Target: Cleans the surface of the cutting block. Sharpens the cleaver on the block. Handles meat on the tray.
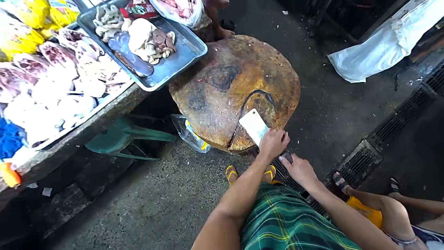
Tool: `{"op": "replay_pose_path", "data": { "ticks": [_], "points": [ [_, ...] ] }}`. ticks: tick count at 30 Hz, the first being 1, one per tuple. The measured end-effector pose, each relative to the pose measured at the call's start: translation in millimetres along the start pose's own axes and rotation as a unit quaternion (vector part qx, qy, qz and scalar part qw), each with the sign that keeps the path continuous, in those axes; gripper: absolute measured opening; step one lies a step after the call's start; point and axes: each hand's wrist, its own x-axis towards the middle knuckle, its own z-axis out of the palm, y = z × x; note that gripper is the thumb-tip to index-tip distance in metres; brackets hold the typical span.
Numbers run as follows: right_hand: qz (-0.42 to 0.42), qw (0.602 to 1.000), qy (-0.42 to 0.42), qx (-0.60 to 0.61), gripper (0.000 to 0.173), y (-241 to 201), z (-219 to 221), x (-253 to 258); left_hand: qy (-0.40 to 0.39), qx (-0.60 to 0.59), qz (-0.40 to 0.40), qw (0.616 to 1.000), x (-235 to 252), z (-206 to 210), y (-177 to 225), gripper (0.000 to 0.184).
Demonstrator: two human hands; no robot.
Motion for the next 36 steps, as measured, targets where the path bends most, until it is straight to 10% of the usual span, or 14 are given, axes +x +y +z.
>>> {"op": "replay_pose_path", "data": {
  "ticks": [5,25,36],
  "points": [
    [0.000,0.999,0.025,0.025,0.071,0,-29,44,-0.021,-0.015,0.026,0.999,65,28,-15,0.025],
    [-0.050,0.998,0.008,-0.033,0.073,8,-19,37,0.028,0.001,-0.036,0.999,27,11,-12,0.026],
    [0.138,0.984,0.079,0.077,0.076,-35,56,-40,-0.083,-0.074,0.114,0.987,-16,-18,-15,0.027]
  ]
}}
